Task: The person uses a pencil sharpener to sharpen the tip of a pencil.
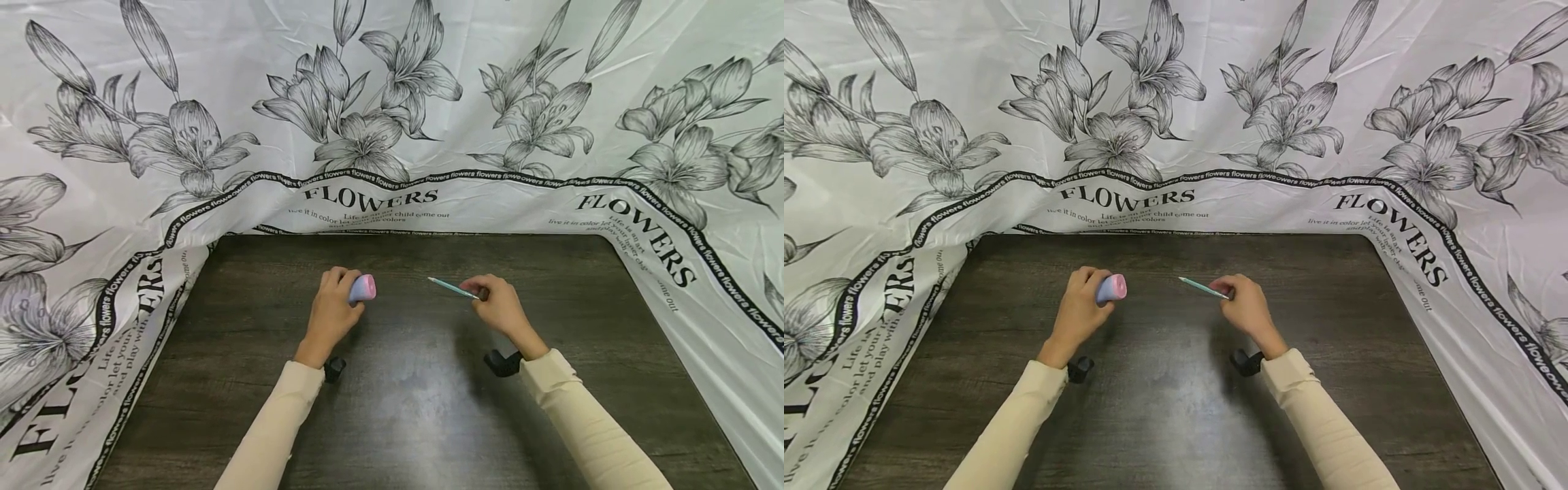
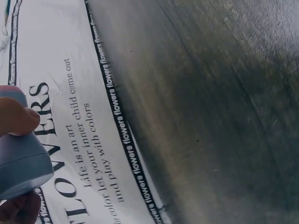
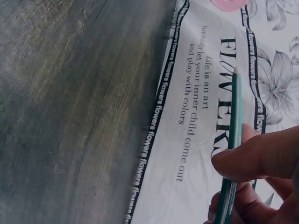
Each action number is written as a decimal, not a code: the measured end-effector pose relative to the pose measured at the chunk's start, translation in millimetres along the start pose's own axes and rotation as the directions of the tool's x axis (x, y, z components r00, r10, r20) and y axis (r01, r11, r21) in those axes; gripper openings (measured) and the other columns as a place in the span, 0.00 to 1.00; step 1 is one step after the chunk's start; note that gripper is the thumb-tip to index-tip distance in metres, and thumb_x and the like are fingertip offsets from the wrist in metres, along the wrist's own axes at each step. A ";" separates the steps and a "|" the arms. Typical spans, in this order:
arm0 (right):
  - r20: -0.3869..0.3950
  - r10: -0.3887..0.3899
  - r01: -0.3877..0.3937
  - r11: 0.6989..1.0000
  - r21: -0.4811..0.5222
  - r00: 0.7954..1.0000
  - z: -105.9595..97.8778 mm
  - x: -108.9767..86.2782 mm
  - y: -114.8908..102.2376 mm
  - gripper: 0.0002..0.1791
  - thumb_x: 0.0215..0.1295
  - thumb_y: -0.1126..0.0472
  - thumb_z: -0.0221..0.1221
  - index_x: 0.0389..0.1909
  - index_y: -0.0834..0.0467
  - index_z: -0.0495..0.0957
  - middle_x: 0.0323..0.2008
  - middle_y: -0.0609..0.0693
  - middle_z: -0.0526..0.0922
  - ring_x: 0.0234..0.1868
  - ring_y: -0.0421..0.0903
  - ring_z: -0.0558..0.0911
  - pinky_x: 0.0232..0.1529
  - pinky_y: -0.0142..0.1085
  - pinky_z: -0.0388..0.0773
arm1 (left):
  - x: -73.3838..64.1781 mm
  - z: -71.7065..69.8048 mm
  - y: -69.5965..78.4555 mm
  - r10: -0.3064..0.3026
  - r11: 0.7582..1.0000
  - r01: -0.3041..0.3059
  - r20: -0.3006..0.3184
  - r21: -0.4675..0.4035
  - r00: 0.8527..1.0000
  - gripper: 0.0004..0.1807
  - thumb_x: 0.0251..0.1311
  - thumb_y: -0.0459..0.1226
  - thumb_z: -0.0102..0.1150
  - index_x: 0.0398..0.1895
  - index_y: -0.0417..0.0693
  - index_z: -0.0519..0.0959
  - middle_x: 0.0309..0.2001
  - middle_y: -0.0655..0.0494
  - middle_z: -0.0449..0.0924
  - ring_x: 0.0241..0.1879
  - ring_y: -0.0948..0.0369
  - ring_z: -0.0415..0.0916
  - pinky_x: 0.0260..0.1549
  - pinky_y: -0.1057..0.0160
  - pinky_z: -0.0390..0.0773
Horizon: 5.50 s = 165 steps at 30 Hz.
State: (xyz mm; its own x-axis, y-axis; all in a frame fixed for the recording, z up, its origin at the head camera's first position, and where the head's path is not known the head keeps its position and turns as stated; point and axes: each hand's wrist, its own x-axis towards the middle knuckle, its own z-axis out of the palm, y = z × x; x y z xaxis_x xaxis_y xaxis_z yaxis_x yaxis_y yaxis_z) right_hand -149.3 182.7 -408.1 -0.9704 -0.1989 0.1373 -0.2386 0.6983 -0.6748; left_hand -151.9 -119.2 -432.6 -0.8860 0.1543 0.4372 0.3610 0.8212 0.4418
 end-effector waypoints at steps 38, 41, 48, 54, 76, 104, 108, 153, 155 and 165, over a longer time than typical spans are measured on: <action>0.028 -0.324 0.325 0.942 -0.078 0.946 45.3 13.0 -34.2 0.19 0.50 0.77 0.56 0.36 0.50 0.82 0.32 0.45 0.76 0.35 0.43 0.73 0.30 0.34 0.67 | -6.3 2.0 33.8 0.232 0.963 -0.238 0.058 0.124 0.971 0.27 0.37 0.32 0.71 0.46 0.47 0.75 0.45 0.49 0.69 0.46 0.53 0.66 0.42 0.57 0.75; 0.007 -0.349 0.349 0.934 -0.073 0.937 46.5 12.3 -33.3 0.19 0.50 0.77 0.57 0.35 0.52 0.82 0.32 0.45 0.76 0.35 0.44 0.74 0.31 0.34 0.69 | -5.9 0.4 33.9 0.245 0.960 -0.251 0.060 0.126 0.968 0.27 0.37 0.31 0.71 0.47 0.46 0.75 0.45 0.49 0.69 0.46 0.53 0.66 0.43 0.57 0.74; 0.006 -0.436 0.435 0.898 -0.064 0.900 47.2 11.3 -31.7 0.19 0.53 0.79 0.55 0.38 0.55 0.82 0.32 0.48 0.74 0.28 0.39 0.72 0.24 0.30 0.67 | -5.1 -2.5 34.4 0.304 0.940 -0.307 0.043 0.149 0.952 0.28 0.36 0.32 0.73 0.47 0.47 0.76 0.45 0.50 0.71 0.46 0.53 0.66 0.45 0.58 0.72; 0.066 -0.493 0.495 0.869 -0.026 0.868 47.1 9.3 -30.6 0.21 0.54 0.80 0.49 0.43 0.59 0.81 0.32 0.51 0.74 0.26 0.37 0.69 0.22 0.27 0.65 | -8.9 -0.6 38.1 0.367 0.917 -0.365 0.017 0.158 0.930 0.29 0.35 0.34 0.74 0.46 0.44 0.77 0.44 0.50 0.74 0.41 0.53 0.67 0.43 0.58 0.72; -0.091 -0.799 0.709 0.573 -0.410 0.594 39.8 10.4 -20.2 0.13 0.54 0.68 0.60 0.42 0.56 0.81 0.34 0.46 0.80 0.26 0.40 0.76 0.25 0.30 0.71 | 7.6 -23.2 -1.5 0.050 0.791 0.296 0.539 -0.535 0.841 0.20 0.59 0.45 0.54 0.47 0.39 0.77 0.36 0.46 0.78 0.26 0.59 0.71 0.25 0.61 0.74; -0.008 -0.846 0.719 0.457 -0.523 0.533 49.5 8.0 -9.1 0.14 0.65 0.65 0.48 0.45 0.55 0.80 0.36 0.46 0.84 0.18 0.38 0.76 0.14 0.26 0.64 | 4.8 -11.2 -7.4 -0.058 0.616 0.519 0.623 -0.593 0.780 0.21 0.51 0.43 0.63 0.42 0.34 0.78 0.29 0.49 0.78 0.27 0.54 0.75 0.29 0.54 0.77; 0.094 -0.719 0.708 0.639 -0.300 0.689 45.4 8.6 -10.3 0.14 0.58 0.69 0.54 0.43 0.57 0.81 0.31 0.45 0.84 0.13 0.32 0.72 0.11 0.22 0.56 | -1.7 -3.4 -3.2 0.000 0.778 0.283 0.450 -0.561 0.893 0.22 0.43 0.40 0.69 0.44 0.41 0.78 0.35 0.50 0.77 0.31 0.58 0.73 0.30 0.56 0.76; 0.033 -0.804 0.592 0.409 -0.695 0.593 50.9 15.0 -21.4 0.19 0.62 0.63 0.53 0.55 0.51 0.73 0.39 0.43 0.81 0.23 0.41 0.75 0.22 0.32 0.69 | -3.9 -5.6 -2.4 0.088 0.851 0.019 0.178 -0.525 0.980 0.26 0.42 0.43 0.69 0.48 0.49 0.75 0.45 0.52 0.75 0.37 0.58 0.75 0.31 0.62 0.77; -0.011 -0.838 0.532 0.357 -0.768 0.545 53.6 13.8 -20.9 0.18 0.66 0.61 0.48 0.56 0.50 0.72 0.39 0.43 0.80 0.26 0.42 0.75 0.24 0.32 0.69 | 2.7 -12.4 -3.0 0.022 0.796 0.160 0.293 -0.584 0.956 0.23 0.46 0.43 0.67 0.48 0.49 0.76 0.43 0.49 0.76 0.33 0.57 0.74 0.27 0.61 0.76; 0.066 -0.754 0.661 0.526 -0.535 0.653 52.5 12.1 -20.7 0.19 0.71 0.60 0.39 0.54 0.50 0.74 0.15 0.43 0.64 0.10 0.33 0.49 0.10 0.23 0.47 | 4.6 -7.4 0.6 0.305 0.883 -0.241 0.102 -0.403 0.947 0.26 0.38 0.36 0.71 0.45 0.42 0.75 0.45 0.50 0.74 0.42 0.57 0.72 0.37 0.62 0.76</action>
State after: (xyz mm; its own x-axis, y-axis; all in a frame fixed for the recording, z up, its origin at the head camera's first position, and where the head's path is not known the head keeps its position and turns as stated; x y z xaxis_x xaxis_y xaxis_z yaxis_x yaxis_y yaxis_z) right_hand -154.1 129.7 -430.6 -0.4514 -0.7022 0.5506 -0.7877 0.6035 0.1237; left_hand -153.6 -122.1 -424.5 -0.7584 0.4527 0.4690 0.6497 0.4665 0.6003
